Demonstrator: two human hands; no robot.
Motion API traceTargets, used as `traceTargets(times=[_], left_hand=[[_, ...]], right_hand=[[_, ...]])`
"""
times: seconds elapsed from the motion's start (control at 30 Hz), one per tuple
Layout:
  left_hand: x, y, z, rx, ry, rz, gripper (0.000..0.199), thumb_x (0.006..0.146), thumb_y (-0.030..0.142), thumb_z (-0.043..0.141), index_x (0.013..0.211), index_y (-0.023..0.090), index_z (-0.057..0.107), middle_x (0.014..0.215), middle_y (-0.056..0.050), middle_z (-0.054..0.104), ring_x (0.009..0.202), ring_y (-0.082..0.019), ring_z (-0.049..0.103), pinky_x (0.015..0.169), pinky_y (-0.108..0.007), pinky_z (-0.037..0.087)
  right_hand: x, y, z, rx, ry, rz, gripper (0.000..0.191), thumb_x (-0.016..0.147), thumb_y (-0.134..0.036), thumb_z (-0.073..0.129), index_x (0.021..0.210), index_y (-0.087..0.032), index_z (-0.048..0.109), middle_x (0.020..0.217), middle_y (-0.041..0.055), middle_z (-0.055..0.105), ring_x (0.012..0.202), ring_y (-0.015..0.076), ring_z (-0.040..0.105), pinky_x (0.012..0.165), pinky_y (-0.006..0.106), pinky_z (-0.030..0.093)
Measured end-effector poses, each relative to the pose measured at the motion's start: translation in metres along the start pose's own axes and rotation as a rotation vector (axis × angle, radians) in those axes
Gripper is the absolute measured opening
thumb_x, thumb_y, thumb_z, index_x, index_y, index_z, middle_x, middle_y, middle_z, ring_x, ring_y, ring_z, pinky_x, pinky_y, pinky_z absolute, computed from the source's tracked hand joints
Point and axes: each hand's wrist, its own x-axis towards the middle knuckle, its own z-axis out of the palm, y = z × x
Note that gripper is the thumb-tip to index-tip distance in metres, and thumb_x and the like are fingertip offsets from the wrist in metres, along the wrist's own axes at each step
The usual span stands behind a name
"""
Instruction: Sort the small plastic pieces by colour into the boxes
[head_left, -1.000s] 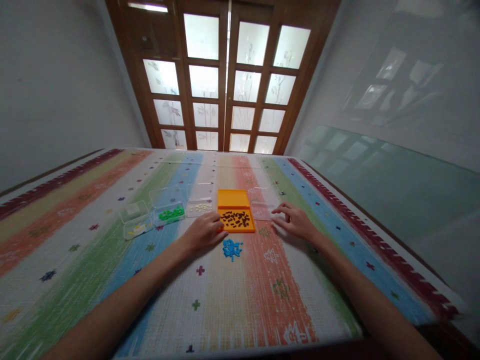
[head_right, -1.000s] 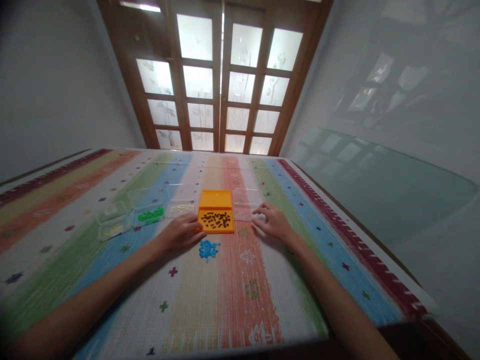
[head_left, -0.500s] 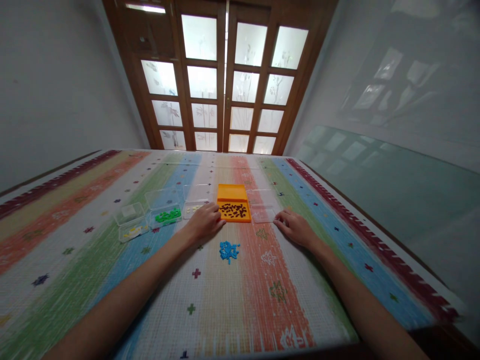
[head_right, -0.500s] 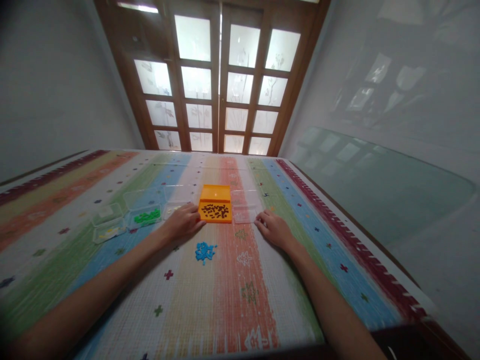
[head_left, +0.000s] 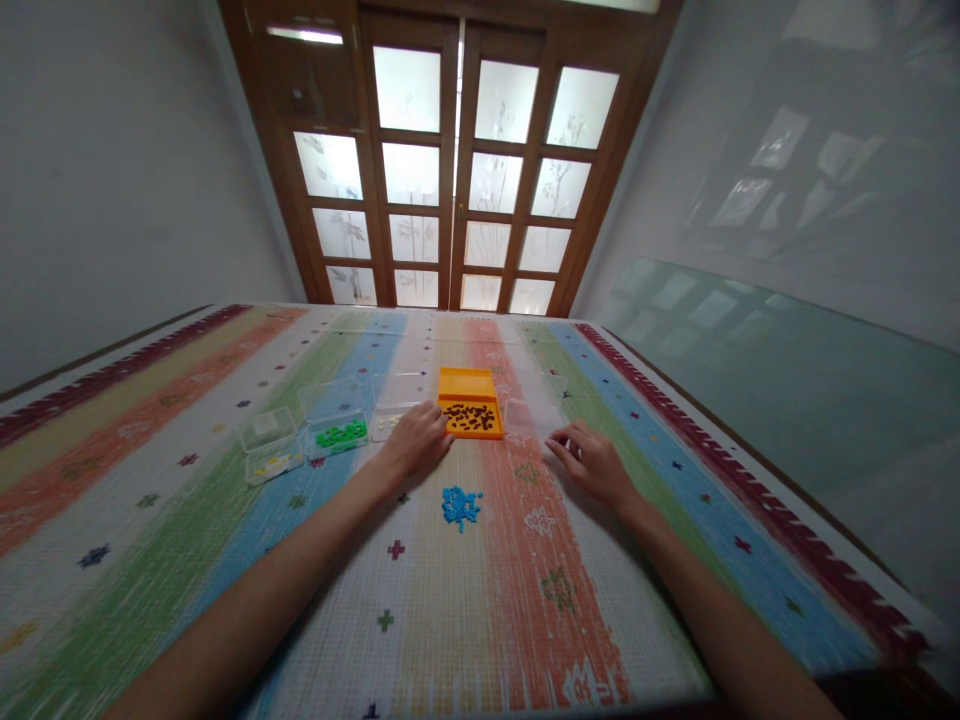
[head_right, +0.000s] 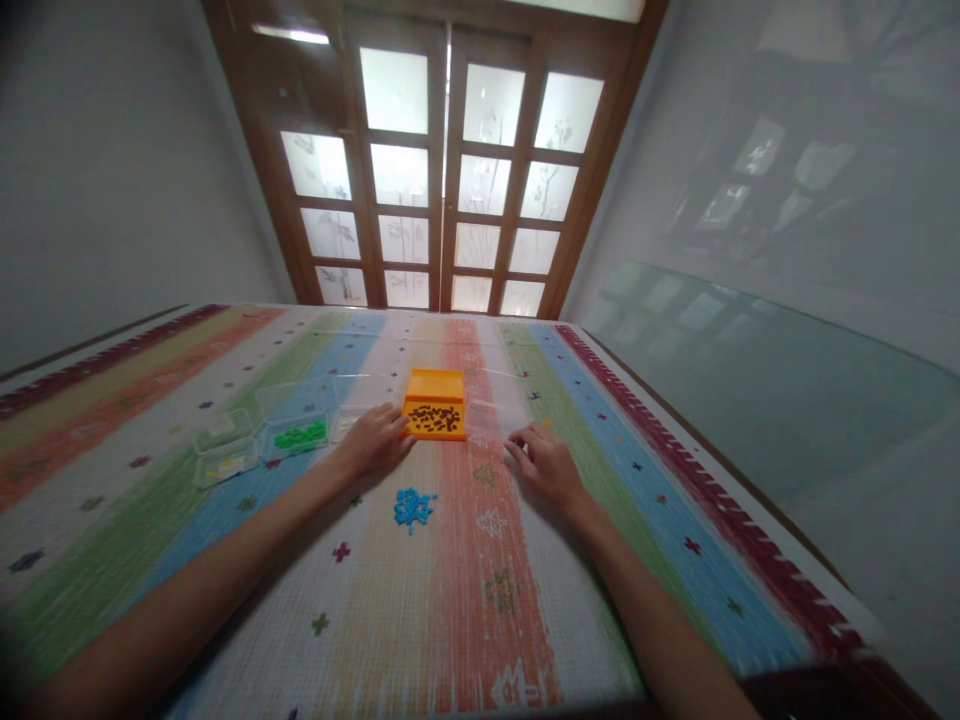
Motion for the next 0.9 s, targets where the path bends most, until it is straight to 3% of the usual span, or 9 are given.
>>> traceTargets(times=[0.1,0.2,0.3,0.37,0.57,0.73,0.9], left_hand=[[-0.012,0.004,-0.002,-0.047,0.056,-0.022,0.029,0.091,0.026,0.051,0.111,0.008,0.062,0.097,-0.016,0.064,0.094,-0.03,0.059,0.085,-0.046,0.05],[-0.028,0.01,-0.006,-0.23,0.137,-0.042,0.037,0.093,0.027,0.05,0.128,0.014,0.051,0.104,-0.012,0.063,0.095,-0.024,0.06,0.088,-0.042,0.049],[-0.042,0.02,-0.012,-0.509,0.135,-0.133,0.049,0.094,0.035,0.051,0.138,0.018,0.039,0.098,-0.005,0.061,0.073,-0.015,0.057,0.075,-0.035,0.051],[-0.048,0.026,-0.014,-0.704,0.124,-0.225,0.06,0.091,0.04,0.057,0.142,0.02,0.034,0.104,-0.005,0.059,0.066,-0.011,0.054,0.066,-0.031,0.05],[-0.054,0.029,-0.007,-1.222,0.142,-0.419,0.077,0.085,0.036,0.065,0.148,0.03,0.022,0.135,-0.015,0.045,0.083,-0.013,0.063,0.071,-0.031,0.055],[-0.054,0.018,-0.006,-1.374,0.13,-0.435,0.075,0.08,0.034,0.07,0.145,0.03,0.034,0.139,-0.015,0.046,0.094,-0.017,0.065,0.082,-0.037,0.057],[-0.056,0.017,-0.007,-1.379,0.138,-0.451,0.07,0.077,0.03,0.073,0.141,0.023,0.046,0.135,-0.014,0.05,0.094,-0.018,0.066,0.084,-0.038,0.057]], right_hand=[[-0.001,-0.013,0.002,0.047,0.03,-0.03,0.028,0.097,-0.035,0.049,0.081,-0.019,0.065,0.077,0.0051,0.064,0.064,0.0159,0.055,0.065,0.029,0.043],[-0.002,-0.027,0.004,0.104,0.01,-0.07,0.026,0.098,-0.034,0.05,0.082,-0.019,0.065,0.077,0.0044,0.063,0.064,0.0149,0.055,0.064,0.027,0.043],[-0.001,-0.041,0.011,0.154,-0.039,-0.139,0.025,0.098,-0.032,0.05,0.082,-0.019,0.064,0.077,0.0042,0.062,0.065,0.0144,0.055,0.063,0.027,0.043],[0.002,-0.05,0.016,0.17,-0.064,-0.199,0.024,0.099,-0.03,0.049,0.083,-0.019,0.063,0.078,0.0045,0.062,0.066,0.0145,0.055,0.063,0.026,0.043],[0.014,-0.067,0.034,0.144,-0.093,-0.261,0.019,0.098,-0.027,0.05,0.089,-0.019,0.065,0.083,0.0053,0.061,0.07,0.0155,0.056,0.065,0.027,0.043],[0.012,-0.074,0.046,0.199,-0.098,-0.27,0.018,0.097,-0.025,0.05,0.087,-0.02,0.064,0.084,0.0058,0.061,0.075,0.0166,0.057,0.068,0.027,0.044],[0.0,-0.076,0.043,0.296,-0.089,-0.13,0.018,0.093,-0.023,0.051,0.109,-0.019,0.058,0.077,0.0012,0.059,0.063,0.0133,0.053,0.061,0.025,0.042]])
